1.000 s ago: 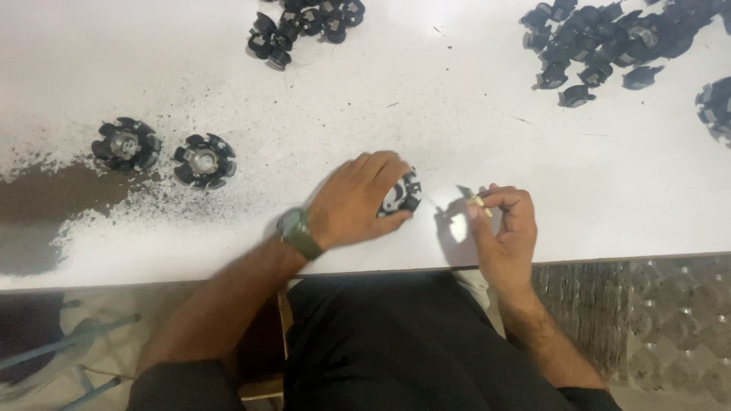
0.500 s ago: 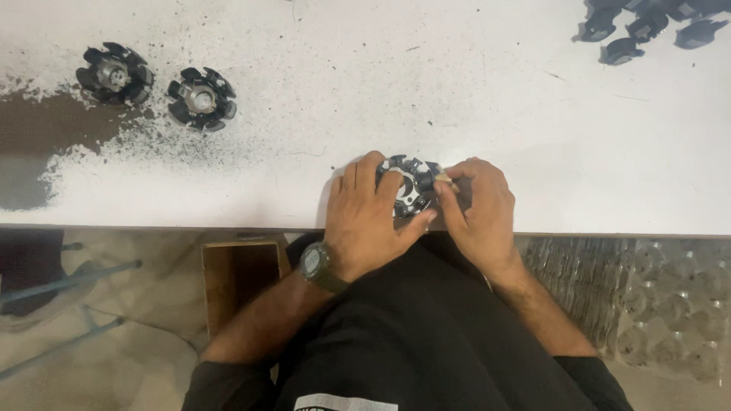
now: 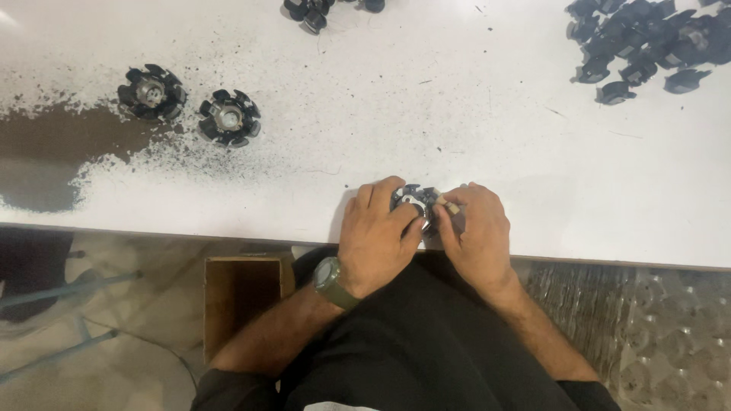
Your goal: The person sits at a white workbench assembling small black plastic wheel-like components, using a small hand tool to press and fasten parts into each hub. They pick up unassembled parts from the table, work on one unit at a time, and set finished units aside with the growing pile of completed pieces.
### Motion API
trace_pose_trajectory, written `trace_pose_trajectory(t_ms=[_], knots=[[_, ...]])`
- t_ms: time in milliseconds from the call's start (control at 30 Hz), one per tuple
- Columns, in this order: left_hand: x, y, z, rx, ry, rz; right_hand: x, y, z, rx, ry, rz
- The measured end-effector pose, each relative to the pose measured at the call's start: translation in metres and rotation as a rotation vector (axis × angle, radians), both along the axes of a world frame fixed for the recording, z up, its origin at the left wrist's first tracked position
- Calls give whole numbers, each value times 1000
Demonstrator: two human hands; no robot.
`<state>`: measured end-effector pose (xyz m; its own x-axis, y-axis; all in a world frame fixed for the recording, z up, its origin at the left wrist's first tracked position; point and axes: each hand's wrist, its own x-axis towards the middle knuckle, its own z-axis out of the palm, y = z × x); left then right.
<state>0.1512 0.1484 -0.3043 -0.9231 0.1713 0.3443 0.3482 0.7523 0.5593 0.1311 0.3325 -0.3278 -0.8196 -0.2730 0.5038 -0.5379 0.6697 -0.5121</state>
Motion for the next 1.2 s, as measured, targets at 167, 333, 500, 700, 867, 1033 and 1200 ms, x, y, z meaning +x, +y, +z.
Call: trace_pose_trajectory(t_ms=[167,333,500,700,867,1033,1200], knots=[[-6,-17,3,-4,-39,-42,-5,-1,5,31,13,8],[3,-42,9,-115,-82,-95,-10,-3,8,36,12,33],[6,-46,22,-274,-96,-43,-13,-1,3,37,-55,16],[-20,-21,30,-156,149,-269,-7,0,-2,-98,-56,-1],[-34,-9,14,-126,-119,-225,10,9,-1,-165,-98,14],[-27,-10,-2,-38,-139,-163,11,6,-2,-72,-48,-12],[-23,-6,-8,-14,-115,-101,10,9,3,9,-17,13]])
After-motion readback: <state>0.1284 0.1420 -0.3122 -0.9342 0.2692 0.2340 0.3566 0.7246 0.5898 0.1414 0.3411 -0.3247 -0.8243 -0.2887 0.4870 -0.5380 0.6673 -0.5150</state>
